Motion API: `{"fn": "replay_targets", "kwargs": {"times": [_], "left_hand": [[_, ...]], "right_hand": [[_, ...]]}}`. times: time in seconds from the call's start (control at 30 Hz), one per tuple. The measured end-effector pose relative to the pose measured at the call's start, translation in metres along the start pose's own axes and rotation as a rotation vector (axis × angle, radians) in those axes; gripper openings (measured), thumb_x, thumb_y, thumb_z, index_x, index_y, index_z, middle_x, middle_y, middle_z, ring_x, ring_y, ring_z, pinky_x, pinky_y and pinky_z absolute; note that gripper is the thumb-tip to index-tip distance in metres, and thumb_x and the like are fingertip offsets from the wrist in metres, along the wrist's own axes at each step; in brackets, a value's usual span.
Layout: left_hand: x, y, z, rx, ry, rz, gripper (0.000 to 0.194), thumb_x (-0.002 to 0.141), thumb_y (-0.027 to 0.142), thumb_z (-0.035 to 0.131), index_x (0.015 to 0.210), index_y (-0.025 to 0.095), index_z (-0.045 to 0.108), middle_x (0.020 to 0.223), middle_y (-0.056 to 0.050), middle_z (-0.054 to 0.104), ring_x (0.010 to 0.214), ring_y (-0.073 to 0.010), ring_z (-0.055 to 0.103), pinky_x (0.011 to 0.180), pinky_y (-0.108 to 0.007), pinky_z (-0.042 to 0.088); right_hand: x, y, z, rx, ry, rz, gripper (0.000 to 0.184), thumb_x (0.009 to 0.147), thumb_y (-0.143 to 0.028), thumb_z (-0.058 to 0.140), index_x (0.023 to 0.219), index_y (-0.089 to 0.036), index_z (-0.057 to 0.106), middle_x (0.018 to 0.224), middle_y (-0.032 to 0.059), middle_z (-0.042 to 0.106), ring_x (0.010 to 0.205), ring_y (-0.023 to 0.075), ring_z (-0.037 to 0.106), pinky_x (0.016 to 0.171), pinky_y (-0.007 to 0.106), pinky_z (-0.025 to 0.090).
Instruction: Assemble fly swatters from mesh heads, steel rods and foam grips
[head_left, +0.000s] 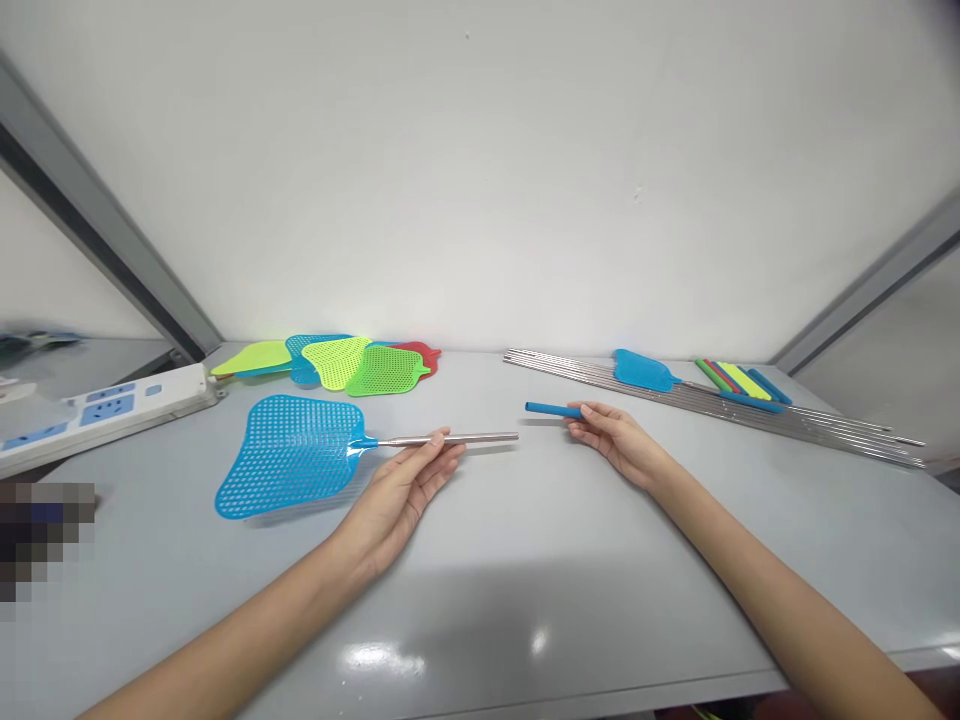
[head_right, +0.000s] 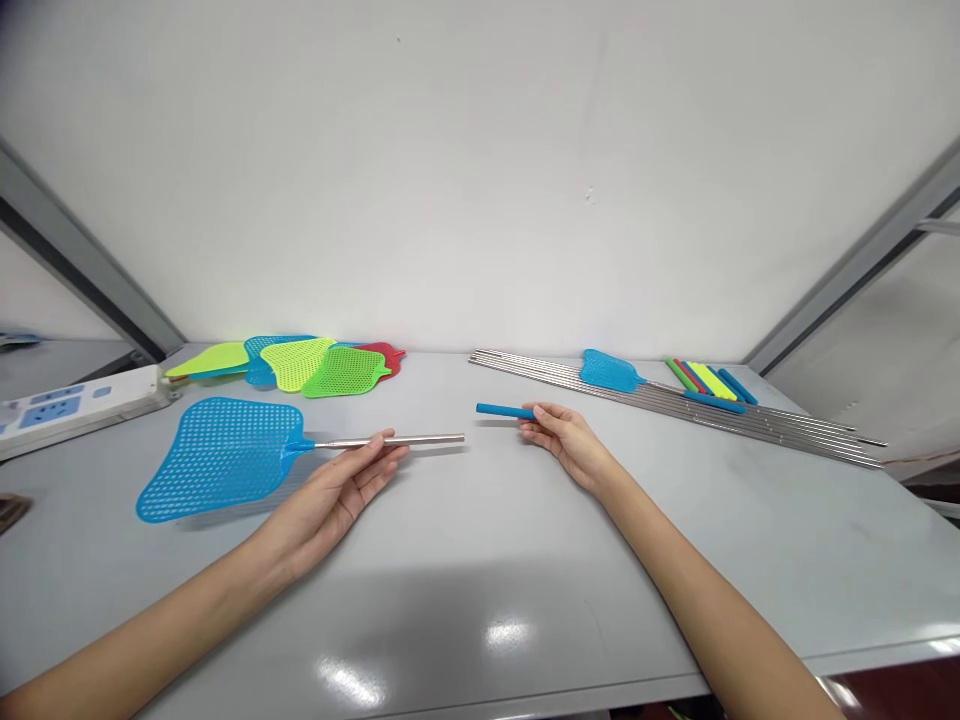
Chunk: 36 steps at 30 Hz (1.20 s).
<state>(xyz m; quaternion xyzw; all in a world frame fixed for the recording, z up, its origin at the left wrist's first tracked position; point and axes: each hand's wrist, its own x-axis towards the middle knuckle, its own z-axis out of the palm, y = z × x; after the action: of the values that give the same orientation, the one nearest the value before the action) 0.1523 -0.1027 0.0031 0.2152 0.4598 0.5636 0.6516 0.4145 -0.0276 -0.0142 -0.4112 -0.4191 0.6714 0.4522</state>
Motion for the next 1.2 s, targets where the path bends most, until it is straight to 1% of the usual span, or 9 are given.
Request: {"fn": "replay_targets", "kwargs": {"times": [0.17,0.4,0.57,0.97,1.2], "left_hand": [[-0.0004,0.002,0.0018,-0.026,0.019,0.018,0.019,0.071,0.015,0.062,0.089,0.013,0.062,0.096,-0.008,0.062,0.095,-0.0175,0.056,0.082,-0.022,0.048],[-0.0004,0.0031,0.0022,-0.053,0.031,0.021,0.017,0.071,0.012,0.061,0.088,0.013,0.062,0.093,-0.008,0.063,0.094,-0.0179,0.057,0.081,-0.022,0.048],[-0.0005,0.0034,0.0031,-0.041,0.037,0.019,0.017,0.071,0.013,0.061,0.088,0.012,0.062,0.096,-0.007,0.062,0.096,-0.0184,0.056,0.082,-0.022,0.048],[-0.0001,0.0031,0.0024,-0.056,0.026,0.018,0.016,0.071,0.013,0.061,0.087,0.014,0.062,0.094,-0.007,0.062,0.094,-0.0177,0.057,0.082,-0.023,0.048],[-0.0001,0.0029,0.0025,-0.02,0.028,0.016,0.018,0.071,0.015,0.061,0.089,0.014,0.062,0.102,-0.008,0.06,0.098,-0.0186,0.054,0.083,-0.023,0.047]], "right_hand": [[-0.0007,0.002,0.0006,-0.003,-0.048,0.018,0.019,0.074,-0.021,0.056,0.091,-0.014,0.061,0.079,0.0054,0.061,0.072,0.0102,0.059,0.08,0.023,0.047],[-0.0014,0.0025,0.0014,-0.006,-0.052,0.056,0.017,0.073,-0.015,0.056,0.089,-0.014,0.061,0.078,0.0054,0.061,0.074,0.0115,0.06,0.082,0.026,0.046],[-0.0021,0.0024,0.0026,-0.003,-0.069,0.051,0.018,0.072,-0.015,0.056,0.09,-0.013,0.061,0.079,0.0058,0.061,0.074,0.0113,0.059,0.083,0.025,0.045],[-0.0048,0.0006,0.0041,-0.049,-0.095,0.052,0.019,0.071,-0.016,0.057,0.09,-0.013,0.061,0.076,0.0061,0.061,0.075,0.0127,0.06,0.083,0.026,0.045],[-0.0073,0.0018,0.0084,-0.068,-0.133,0.075,0.02,0.073,-0.017,0.055,0.092,-0.013,0.06,0.075,0.006,0.062,0.075,0.0126,0.059,0.083,0.025,0.044]]}}
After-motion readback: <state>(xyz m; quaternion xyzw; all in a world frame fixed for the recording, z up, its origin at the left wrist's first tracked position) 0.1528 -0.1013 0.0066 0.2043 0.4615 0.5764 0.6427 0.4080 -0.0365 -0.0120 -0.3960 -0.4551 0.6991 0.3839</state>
